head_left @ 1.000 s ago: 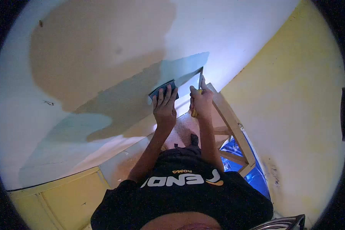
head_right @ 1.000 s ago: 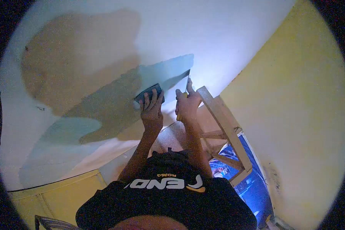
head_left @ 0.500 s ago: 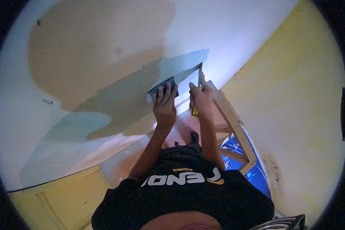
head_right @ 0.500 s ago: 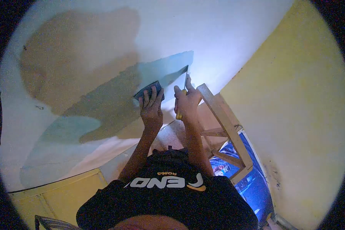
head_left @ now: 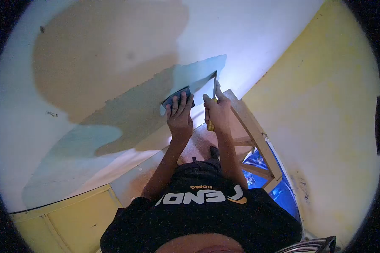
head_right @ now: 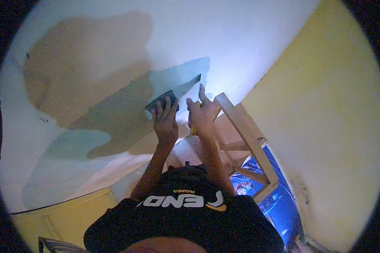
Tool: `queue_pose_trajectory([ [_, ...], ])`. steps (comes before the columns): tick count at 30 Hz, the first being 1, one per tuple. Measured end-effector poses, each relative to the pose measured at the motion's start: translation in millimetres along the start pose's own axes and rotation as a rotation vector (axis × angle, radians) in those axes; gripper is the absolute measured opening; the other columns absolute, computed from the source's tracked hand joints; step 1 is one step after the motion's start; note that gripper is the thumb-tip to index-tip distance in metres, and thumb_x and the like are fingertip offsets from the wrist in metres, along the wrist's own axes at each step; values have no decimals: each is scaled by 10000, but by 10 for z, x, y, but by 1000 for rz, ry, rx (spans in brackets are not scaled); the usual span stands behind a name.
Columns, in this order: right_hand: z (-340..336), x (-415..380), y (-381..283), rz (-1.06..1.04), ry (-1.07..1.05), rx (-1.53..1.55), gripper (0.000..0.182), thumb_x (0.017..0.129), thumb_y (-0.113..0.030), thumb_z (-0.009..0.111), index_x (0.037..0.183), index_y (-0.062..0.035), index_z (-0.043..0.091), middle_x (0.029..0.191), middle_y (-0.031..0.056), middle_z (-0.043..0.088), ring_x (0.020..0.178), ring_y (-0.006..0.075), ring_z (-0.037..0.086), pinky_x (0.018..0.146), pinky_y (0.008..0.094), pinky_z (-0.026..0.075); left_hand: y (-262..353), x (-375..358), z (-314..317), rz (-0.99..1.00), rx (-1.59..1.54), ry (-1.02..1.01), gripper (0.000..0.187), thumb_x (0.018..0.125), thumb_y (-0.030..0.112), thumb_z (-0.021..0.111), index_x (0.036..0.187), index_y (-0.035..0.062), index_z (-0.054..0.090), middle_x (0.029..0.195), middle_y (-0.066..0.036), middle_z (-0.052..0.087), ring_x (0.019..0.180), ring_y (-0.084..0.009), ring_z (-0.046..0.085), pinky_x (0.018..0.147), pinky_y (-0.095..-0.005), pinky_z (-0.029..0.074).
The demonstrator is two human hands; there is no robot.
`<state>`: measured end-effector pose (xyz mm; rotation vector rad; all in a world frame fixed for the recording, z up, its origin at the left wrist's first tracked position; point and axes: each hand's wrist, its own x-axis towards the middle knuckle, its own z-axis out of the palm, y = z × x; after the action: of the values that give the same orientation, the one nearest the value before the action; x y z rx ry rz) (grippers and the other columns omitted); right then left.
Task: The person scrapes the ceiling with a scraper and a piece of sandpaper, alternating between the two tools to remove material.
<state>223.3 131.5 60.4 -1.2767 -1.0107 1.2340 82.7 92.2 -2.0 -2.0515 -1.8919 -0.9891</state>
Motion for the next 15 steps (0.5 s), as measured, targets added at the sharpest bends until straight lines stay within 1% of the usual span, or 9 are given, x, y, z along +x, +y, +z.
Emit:
queue_pose_trajectory([
  [3, -38, 130, 106, -8, 80, 20, 639, 903, -65, 644, 1500, -12, 423, 626, 15, 544, 405, 82, 481, 348, 249, 380, 13, -21, -24, -8, -14, -20, 572, 887, 59, 552, 1442, 193, 549, 1562, -48, 438, 1420, -334, 411, 1171, -544, 270],
  [4, -46, 74, 25, 12, 48, 43, 649, 900, -68, 651, 1503, -10, 417, 629, 15, 545, 410, 86, 486, 346, 254, 380, 12, 5, -31, -13, -17, -25, 572, 889, 60, 551, 1444, 196, 547, 1564, -47, 436, 1420, -333, 412, 1171, -543, 270],
  [6, 5, 104, 328, -121, 19, -77, 647, 905, -73, 647, 1504, -5, 412, 632, 15, 548, 410, 88, 486, 346, 256, 379, -18, -17, 27, 0, 8, 0, 586, 881, 56, 557, 1449, 202, 543, 1567, -42, 433, 1424, -328, 408, 1173, -542, 266],
  [9, 4, 102, 392, -95, 58, -121, 647, 911, -72, 645, 1506, 4, 402, 634, 19, 555, 401, 92, 475, 350, 266, 381, 11, 4, -20, -3, -3, -5, 595, 878, 61, 563, 1453, 212, 539, 1569, -33, 430, 1429, -321, 403, 1177, -540, 260],
  [11, 4, 17, 84, 19, 53, 23, 657, 910, -69, 649, 1511, 2, 394, 634, 23, 560, 398, 93, 472, 354, 271, 381, 10, -12, -31, -1, -2, -9, 594, 879, 69, 563, 1454, 216, 539, 1571, -30, 428, 1432, -317, 398, 1179, -539, 255],
  [12, -21, 98, 267, -57, 22, -63, 664, 912, -74, 650, 1515, 3, 384, 632, 28, 563, 394, 93, 470, 352, 271, 377, -9, -31, 12, 5, 11, -2, 592, 880, 73, 561, 1454, 216, 539, 1573, -29, 426, 1435, -317, 394, 1181, -538, 252],
  [13, -8, 128, 300, -135, -3, -147, 672, 913, -79, 651, 1520, 5, 374, 630, 32, 565, 391, 94, 468, 350, 272, 373, -23, -26, 28, 11, 25, 5, 589, 882, 77, 559, 1454, 216, 539, 1574, -29, 424, 1437, -316, 391, 1182, -538, 249],
  [14, -25, 128, 347, -105, -5, -102, 671, 914, -82, 651, 1519, 6, 374, 629, 33, 565, 390, 94, 468, 348, 270, 370, -51, -21, 50, 14, 30, 11, 587, 883, 78, 556, 1454, 216, 540, 1575, -29, 424, 1442, -315, 383, 1184, -536, 244],
  [15, -16, 69, 238, -71, -5, -59, 671, 915, -84, 651, 1519, 7, 374, 629, 34, 565, 388, 95, 467, 346, 269, 366, -58, -18, 54, 16, 32, 12, 585, 885, 79, 552, 1453, 217, 541, 1575, -30, 423, 1446, -314, 376, 1187, -534, 240],
])
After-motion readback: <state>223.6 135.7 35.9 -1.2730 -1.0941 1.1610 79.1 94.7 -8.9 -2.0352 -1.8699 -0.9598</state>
